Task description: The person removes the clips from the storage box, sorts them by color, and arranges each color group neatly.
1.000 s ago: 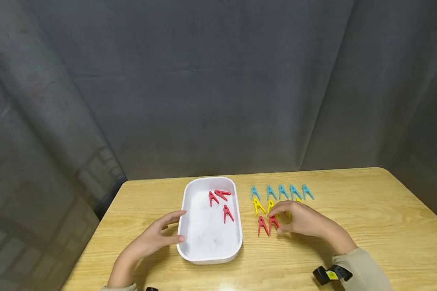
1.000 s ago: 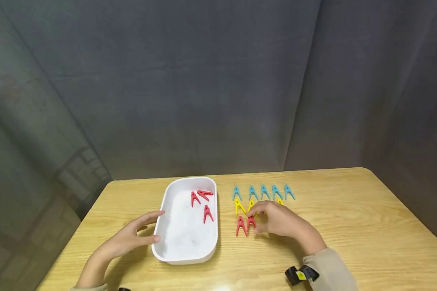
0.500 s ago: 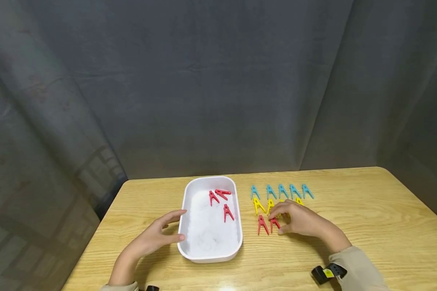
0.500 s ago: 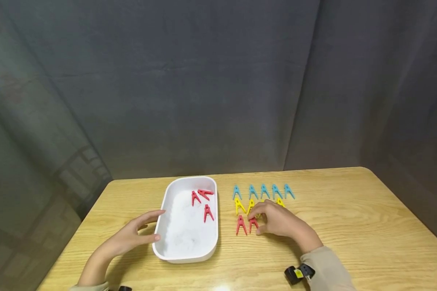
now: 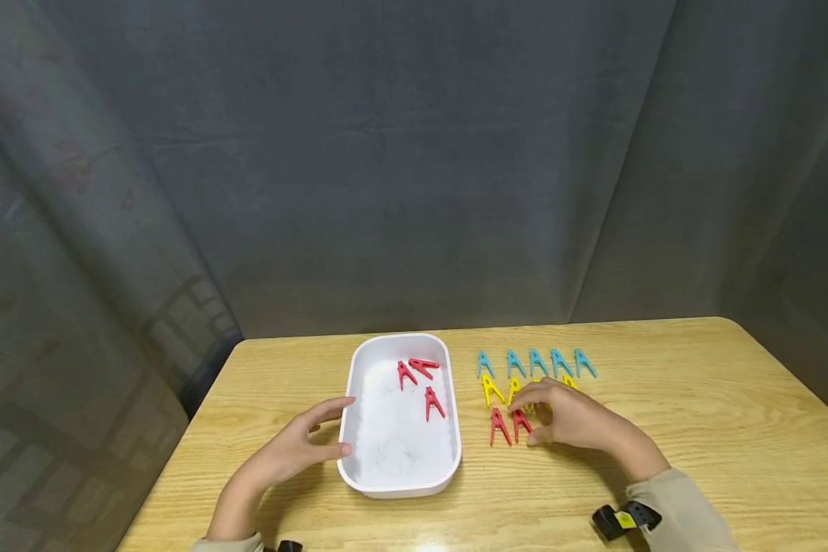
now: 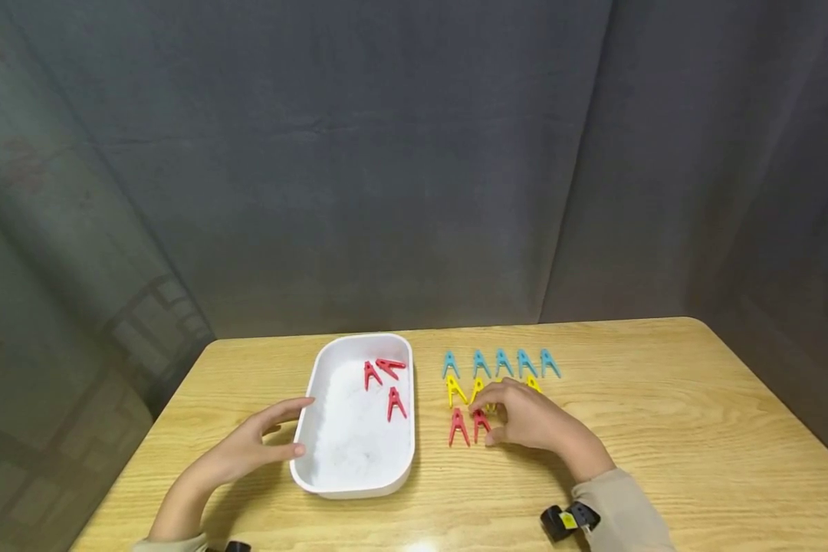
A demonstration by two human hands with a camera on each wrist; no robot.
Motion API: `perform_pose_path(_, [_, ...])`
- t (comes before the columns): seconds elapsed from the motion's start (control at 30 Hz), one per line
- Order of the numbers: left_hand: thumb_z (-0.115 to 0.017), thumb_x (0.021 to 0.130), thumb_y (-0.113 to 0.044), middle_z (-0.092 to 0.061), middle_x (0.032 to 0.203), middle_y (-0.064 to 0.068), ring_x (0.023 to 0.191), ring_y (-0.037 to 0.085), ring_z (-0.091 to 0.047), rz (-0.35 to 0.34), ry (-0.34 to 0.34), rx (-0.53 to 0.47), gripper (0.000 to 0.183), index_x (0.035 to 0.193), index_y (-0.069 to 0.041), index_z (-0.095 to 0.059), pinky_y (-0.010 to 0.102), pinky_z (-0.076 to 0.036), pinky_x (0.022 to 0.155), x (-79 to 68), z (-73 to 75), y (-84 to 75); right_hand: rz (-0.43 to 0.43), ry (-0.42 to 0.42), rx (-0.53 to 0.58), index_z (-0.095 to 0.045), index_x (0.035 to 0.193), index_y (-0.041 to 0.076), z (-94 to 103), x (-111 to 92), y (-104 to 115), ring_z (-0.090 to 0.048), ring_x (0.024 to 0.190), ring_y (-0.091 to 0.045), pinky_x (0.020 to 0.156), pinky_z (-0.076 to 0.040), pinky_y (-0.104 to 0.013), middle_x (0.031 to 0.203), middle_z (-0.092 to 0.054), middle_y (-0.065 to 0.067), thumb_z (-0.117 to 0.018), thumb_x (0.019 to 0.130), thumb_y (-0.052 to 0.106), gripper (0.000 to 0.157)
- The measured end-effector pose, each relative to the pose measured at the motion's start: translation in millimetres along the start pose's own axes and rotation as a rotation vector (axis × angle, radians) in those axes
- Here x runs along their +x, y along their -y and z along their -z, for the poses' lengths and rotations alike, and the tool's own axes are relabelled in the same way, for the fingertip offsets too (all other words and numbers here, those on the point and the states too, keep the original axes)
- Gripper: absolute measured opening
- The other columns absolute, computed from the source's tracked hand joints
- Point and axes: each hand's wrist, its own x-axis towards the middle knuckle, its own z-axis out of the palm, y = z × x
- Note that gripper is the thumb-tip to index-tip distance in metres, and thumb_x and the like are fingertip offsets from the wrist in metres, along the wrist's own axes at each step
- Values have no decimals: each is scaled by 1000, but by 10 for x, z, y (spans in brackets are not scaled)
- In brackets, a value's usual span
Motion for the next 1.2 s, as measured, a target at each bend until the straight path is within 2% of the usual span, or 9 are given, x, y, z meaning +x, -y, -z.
perform_pose_path(0.1, [-75,89,-19,-48,145,21,135,46,-39,-7,-5,2,65,146,-4,-46,69,-22,108,-3,2,9,0,-11,0,-72,115,15,25,6,30,-52,124,-41,111,-21,-66,123,-66,-6,-86,75,13,42])
perform_pose_path(0.3, [-75,89,-19,-49,144,21,134,46,-39,-16,-7,-4,66,146,-4,-46,69,-22,108,-7,8,13,10,-48,-27,-72,118,13,73,7,127,-52,123,-40,105,-35,-64,121,-65,-1,-85,77,12,42])
perform_pose_path(0.43, [-75,89,-19,-49,144,20,134,46,-39,-19,-1,-9,65,146,-4,-46,69,-22,108,-4,6,13,24,-92,-23,-71,120,13,70,12,207,-51,125,-41,106,-34,-64,123,-66,-2,-84,79,12,43])
perform_pose_path(0.67, [-74,90,-19,-48,145,20,135,45,-39,-19,5,-5,64,146,-4,-46,69,-22,108,8,-10,5,86,-198,-12,-72,116,19,1,47,333,-58,118,-30,96,-48,-54,120,-66,5,-84,80,15,39])
perform_pose_path(0.87, [-75,90,-20,-47,146,19,135,45,-38,-4,3,-1,64,146,-5,-46,70,-22,108,6,-8,-3,138,-279,-2,-73,112,21,-53,123,426,-59,116,-21,100,-46,-51,116,-66,10,-86,76,14,39])
perform_pose_path(1.0, [-75,90,-20,-47,146,19,135,45,-38,-4,4,3,64,146,-5,-46,70,-22,108,9,-6,-10,146,-274,19,-72,114,19,-59,211,513,-58,118,-22,107,-38,-56,117,-66,10,-86,77,14,40])
perform_pose_path(1.1, [-75,90,-20,-48,146,19,135,45,-39,-5,3,4,64,146,-5,-46,69,-23,108,10,-8,-11,167,-245,10,-72,115,19,-53,318,583,-57,118,-21,108,-38,-54,118,-66,9,-85,79,17,39])
perform_pose_path(1.2, [-75,90,-20,-48,146,19,135,45,-39,-3,2,2,64,146,-5,-46,69,-22,108,5,-9,-8,206,-220,9,-72,115,19,-60,454,642,-57,117,-18,103,-44,-48,119,-66,8,-85,79,17,38])
